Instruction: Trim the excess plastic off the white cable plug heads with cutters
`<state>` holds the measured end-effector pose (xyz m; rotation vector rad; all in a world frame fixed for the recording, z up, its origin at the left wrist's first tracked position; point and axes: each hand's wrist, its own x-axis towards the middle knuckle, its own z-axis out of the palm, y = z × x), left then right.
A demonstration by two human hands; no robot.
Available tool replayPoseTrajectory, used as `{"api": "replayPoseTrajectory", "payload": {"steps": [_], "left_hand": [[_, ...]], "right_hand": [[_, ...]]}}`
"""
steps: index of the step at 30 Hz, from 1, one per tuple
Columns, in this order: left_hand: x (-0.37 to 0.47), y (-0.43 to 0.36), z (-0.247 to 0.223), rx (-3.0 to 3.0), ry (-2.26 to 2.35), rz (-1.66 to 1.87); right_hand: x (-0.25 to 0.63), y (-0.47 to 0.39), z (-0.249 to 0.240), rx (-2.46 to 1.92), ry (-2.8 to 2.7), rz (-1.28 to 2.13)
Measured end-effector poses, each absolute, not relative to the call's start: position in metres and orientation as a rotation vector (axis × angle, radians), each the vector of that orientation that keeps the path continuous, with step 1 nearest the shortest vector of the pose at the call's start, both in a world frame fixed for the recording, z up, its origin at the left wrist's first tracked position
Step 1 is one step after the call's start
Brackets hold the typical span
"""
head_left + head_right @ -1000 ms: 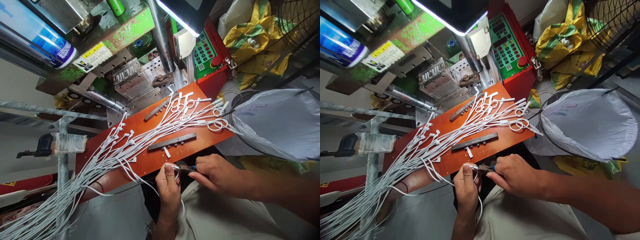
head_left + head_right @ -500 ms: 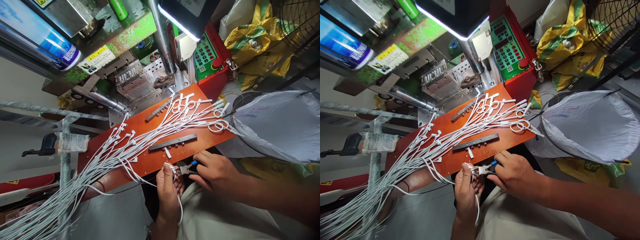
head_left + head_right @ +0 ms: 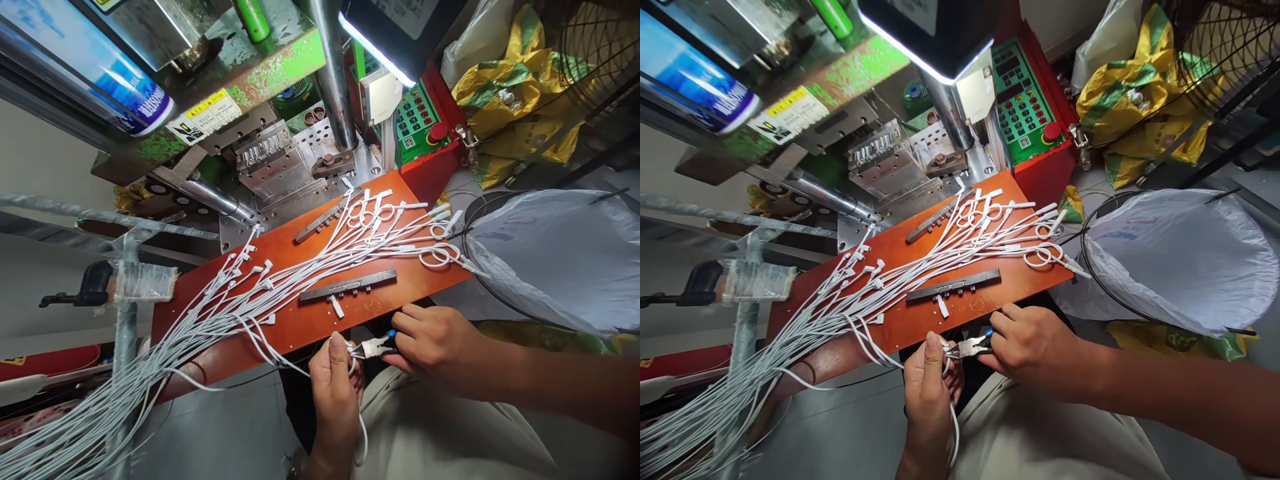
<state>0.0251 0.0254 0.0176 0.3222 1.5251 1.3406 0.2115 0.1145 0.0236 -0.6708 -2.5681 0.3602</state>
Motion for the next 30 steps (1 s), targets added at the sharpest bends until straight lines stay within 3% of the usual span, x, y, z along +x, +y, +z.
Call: {"api": "replayPoseTrajectory", "payload": {"steps": [9, 17, 25, 30], "left_hand": [[0.026, 0.027, 0.021, 0.447, 1.461, 1.472], [0.033, 0.024, 0.000, 0.515, 1.648, 1.695], [0.027, 0.027, -0.004, 0.791, 1.727, 1.708], [0.025, 0.029, 0.005, 0.456, 1.533, 1.505]], "right_hand": [[0.214, 0.109, 0.021, -0.828, -2.464, 0.962], [0.197, 0.079, 0.015, -0.985, -2.432, 0.851], [0.195, 0.086, 0.019, -0.980, -2.452, 0.962], [0.199, 0.099, 0.015, -0.901, -2.259, 1.473]]}}
